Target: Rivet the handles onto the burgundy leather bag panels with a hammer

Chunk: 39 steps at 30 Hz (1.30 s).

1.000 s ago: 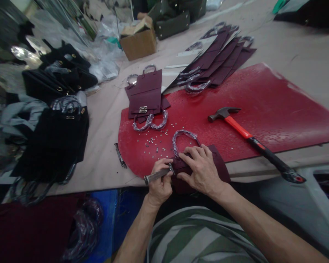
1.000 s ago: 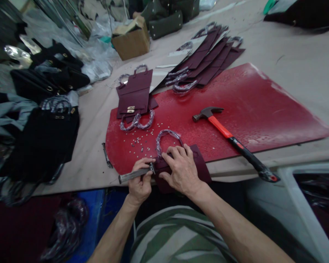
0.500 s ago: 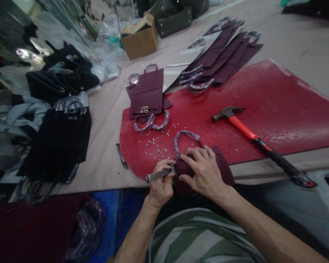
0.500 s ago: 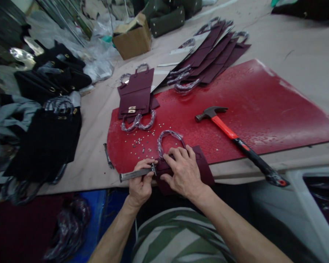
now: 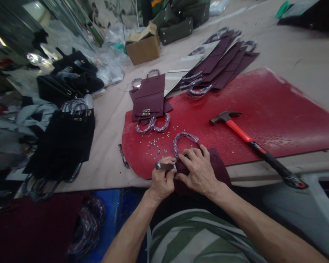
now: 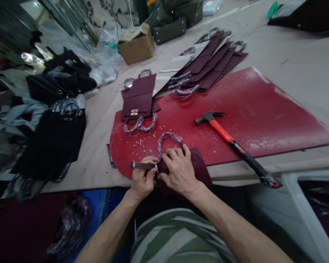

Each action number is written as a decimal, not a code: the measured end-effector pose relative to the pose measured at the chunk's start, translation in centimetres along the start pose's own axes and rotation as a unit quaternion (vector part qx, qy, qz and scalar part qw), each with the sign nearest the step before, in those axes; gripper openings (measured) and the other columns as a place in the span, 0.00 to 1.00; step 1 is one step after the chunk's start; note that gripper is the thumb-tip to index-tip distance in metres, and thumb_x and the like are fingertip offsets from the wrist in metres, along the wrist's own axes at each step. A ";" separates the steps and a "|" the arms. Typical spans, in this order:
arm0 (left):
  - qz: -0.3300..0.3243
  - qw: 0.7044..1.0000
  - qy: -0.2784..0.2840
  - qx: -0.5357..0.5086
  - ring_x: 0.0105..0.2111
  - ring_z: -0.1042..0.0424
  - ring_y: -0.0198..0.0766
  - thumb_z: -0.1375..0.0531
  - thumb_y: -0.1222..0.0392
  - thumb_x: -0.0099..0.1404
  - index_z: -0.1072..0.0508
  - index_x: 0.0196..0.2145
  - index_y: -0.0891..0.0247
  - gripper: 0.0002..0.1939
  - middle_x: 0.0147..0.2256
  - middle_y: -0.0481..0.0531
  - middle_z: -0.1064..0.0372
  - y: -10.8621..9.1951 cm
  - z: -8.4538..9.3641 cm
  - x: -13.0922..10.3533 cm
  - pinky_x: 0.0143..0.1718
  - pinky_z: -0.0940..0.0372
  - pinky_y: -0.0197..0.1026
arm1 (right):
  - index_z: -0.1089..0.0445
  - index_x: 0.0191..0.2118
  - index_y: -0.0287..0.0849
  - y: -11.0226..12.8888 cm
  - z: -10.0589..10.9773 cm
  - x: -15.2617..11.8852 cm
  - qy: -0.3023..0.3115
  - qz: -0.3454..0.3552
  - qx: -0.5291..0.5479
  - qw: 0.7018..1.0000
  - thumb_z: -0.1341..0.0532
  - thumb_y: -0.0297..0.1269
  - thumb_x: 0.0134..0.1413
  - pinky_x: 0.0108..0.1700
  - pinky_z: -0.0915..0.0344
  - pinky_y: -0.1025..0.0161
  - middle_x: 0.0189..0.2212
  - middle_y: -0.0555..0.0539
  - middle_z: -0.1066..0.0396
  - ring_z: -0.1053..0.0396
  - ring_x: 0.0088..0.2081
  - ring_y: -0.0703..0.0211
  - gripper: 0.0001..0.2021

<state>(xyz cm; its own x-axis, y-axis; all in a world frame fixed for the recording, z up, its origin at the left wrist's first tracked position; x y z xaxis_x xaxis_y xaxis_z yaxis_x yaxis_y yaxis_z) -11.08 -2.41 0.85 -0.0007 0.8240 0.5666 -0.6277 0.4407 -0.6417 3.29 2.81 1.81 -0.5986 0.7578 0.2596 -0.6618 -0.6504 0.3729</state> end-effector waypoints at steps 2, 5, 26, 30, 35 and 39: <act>-0.005 1.000 0.008 -0.004 0.46 0.25 0.42 0.45 0.66 0.68 0.31 0.44 0.62 0.08 0.42 0.57 0.27 0.1 0.0 0.2 0.49 0.29 0.46 | 0.28 0.49 0.40 0.0 -0.1 0.4 0.002 -0.004 0.004 1.000 0.29 0.47 0.48 0.66 0.59 0.40 0.48 0.41 0.30 0.38 0.51 0.43 0.25; 0.010 1.000 0.008 -0.011 0.46 0.26 0.42 0.45 0.67 0.68 0.31 0.44 0.62 0.08 0.43 0.57 0.27 0.2 0.1 0.2 0.49 0.29 0.46 | 0.30 0.53 0.39 -0.4 0.2 1.0 0.025 -0.002 0.018 1.000 0.29 0.48 0.46 0.65 0.59 0.41 0.49 0.40 0.31 0.39 0.52 0.43 0.30; 0.010 0.999 -0.011 0.038 0.45 0.26 0.42 0.45 0.65 0.68 0.31 0.41 0.62 0.05 0.42 0.57 0.28 1.4 -0.5 1.5 0.48 0.30 0.46 | 0.27 0.36 0.36 -1.8 -1.1 8.8 0.065 -0.135 -0.043 0.988 0.46 0.37 0.59 0.49 0.53 0.48 0.35 0.35 0.25 0.31 0.42 0.45 0.12; 0.012 0.999 -0.020 0.035 0.45 0.26 0.43 0.44 0.66 0.67 0.31 0.41 0.62 0.06 0.42 0.57 0.28 1.4 -0.7 1.8 0.48 0.30 0.46 | 0.27 0.38 0.40 -2.1 -0.4 8.6 0.041 -0.116 -0.016 0.992 0.44 0.42 0.61 0.50 0.51 0.50 0.36 0.41 0.25 0.32 0.44 0.47 0.12; 0.039 0.999 -0.014 0.007 0.43 0.25 0.42 0.43 0.67 0.65 0.29 0.41 0.62 0.07 0.40 0.56 0.26 0.9 -0.8 2.0 0.48 0.29 0.44 | 0.30 0.47 0.43 -5.1 4.3 6.1 -0.088 -0.088 -0.031 0.992 0.44 0.42 0.63 0.57 0.52 0.50 0.45 0.44 0.27 0.37 0.51 0.48 0.13; 0.058 0.998 -0.017 -0.025 0.43 0.24 0.41 0.42 0.68 0.64 0.30 0.40 0.62 0.07 0.40 0.55 0.26 0.8 -0.8 2.2 0.47 0.29 0.43 | 0.30 0.48 0.38 -10.3 7.9 2.4 -0.100 -0.182 -0.164 0.964 0.41 0.43 0.59 0.49 0.44 0.48 0.50 0.35 0.32 0.38 0.50 0.39 0.16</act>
<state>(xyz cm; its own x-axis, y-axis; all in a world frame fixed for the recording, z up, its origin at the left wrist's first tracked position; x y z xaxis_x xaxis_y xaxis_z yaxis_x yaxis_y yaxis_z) -10.96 0.05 1.24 -0.0976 0.8583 0.5038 -0.5827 0.3610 -0.7281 12.21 11.78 5.64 -0.2230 0.9121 0.3439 -0.9380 -0.2968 0.1788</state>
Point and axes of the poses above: each hand's wrist, its own x-axis towards the middle knuckle, its own z-axis out of the back of the hand, y = z × x, the point moved 4 cm from there along x, towards the middle knuckle
